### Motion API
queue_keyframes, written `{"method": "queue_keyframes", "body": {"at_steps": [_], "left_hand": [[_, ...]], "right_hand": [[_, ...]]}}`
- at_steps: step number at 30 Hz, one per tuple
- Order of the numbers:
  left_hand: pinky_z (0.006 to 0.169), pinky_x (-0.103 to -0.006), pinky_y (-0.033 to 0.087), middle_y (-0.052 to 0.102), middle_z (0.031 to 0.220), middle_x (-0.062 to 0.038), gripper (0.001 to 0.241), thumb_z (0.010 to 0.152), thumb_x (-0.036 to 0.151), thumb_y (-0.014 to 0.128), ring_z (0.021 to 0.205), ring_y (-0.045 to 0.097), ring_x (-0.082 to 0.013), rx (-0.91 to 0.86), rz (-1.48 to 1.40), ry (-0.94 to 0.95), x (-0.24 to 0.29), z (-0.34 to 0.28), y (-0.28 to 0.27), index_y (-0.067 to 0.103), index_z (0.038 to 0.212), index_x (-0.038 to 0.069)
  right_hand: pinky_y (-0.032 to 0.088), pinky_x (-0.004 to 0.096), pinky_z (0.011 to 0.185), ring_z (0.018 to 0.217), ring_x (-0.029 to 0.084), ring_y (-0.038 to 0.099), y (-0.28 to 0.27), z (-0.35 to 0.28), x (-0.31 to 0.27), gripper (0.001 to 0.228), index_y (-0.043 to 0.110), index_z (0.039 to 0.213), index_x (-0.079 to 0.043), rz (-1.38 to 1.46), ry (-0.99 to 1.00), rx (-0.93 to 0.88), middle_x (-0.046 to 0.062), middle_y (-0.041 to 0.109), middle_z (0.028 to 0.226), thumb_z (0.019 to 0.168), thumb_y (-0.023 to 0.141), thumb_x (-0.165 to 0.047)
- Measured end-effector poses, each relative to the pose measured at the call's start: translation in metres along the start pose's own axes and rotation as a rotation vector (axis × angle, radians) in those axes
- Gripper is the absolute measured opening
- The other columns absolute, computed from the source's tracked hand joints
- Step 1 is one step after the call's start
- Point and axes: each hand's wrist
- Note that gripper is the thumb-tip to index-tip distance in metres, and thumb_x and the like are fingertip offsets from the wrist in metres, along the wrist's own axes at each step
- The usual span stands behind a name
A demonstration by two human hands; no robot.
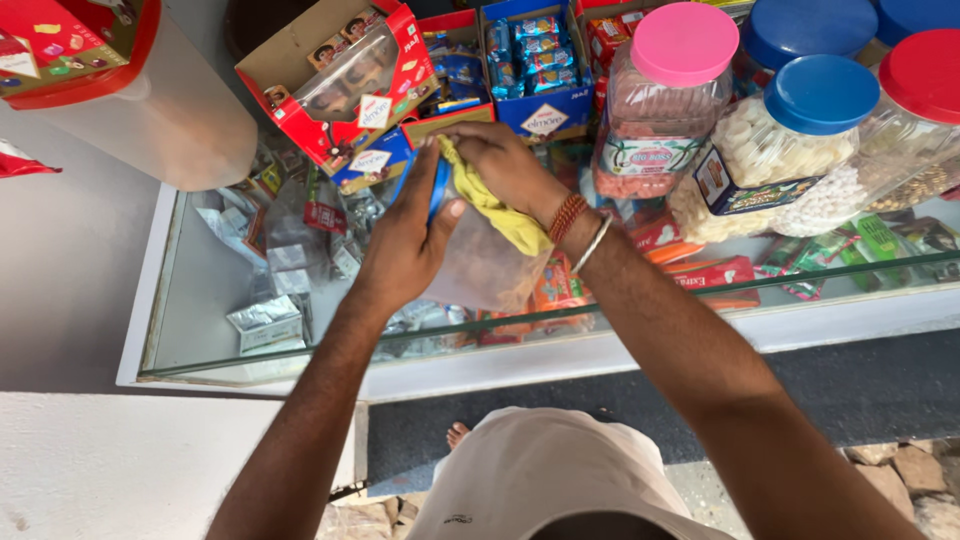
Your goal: The person wipes the glass surface of a display counter with a yellow cloth, then moves several snack boxes and plastic containers to clean underneath them. They wipe the containers and the glass surface again before returning the items to their original positions.
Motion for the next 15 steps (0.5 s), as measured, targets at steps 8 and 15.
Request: {"method": "queue_keyframes", "body": {"at_steps": [8,15], "left_hand": [[0.120,-0.0415,0.036,0.044,0.159,-0.027,0.075,0.106,0.049,0.055,0.150,0.043,-0.0365,-0.029,-0.181,-0.258,-0.022,-0.010,-0.012,0.032,0.159,0.000],[0.109,-0.0397,0.049,0.060,0.146,-0.023,0.062,0.106,0.046,0.054,0.137,0.059,-0.0360,0.099,-0.066,-0.251,0.004,-0.018,-0.011,0.048,0.153,0.006]], "right_hand": [[0.049,0.043,0.109,0.130,0.041,0.060,0.038,-0.072,-0.053,0.040,0.052,0.145,0.001,-0.302,-0.230,0.145,0.025,0.059,0.143,0.108,0.047,-0.013],[0.051,0.039,0.100,0.119,0.034,0.067,0.001,-0.115,-0.031,0.037,0.059,0.138,0.000,-0.276,0.087,0.197,0.020,0.068,0.130,0.108,0.048,-0.018]]}}
Point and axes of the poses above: each hand's wrist, its own z-axis towards the middle knuckle, its own y-axis out of the palm, x = y × z
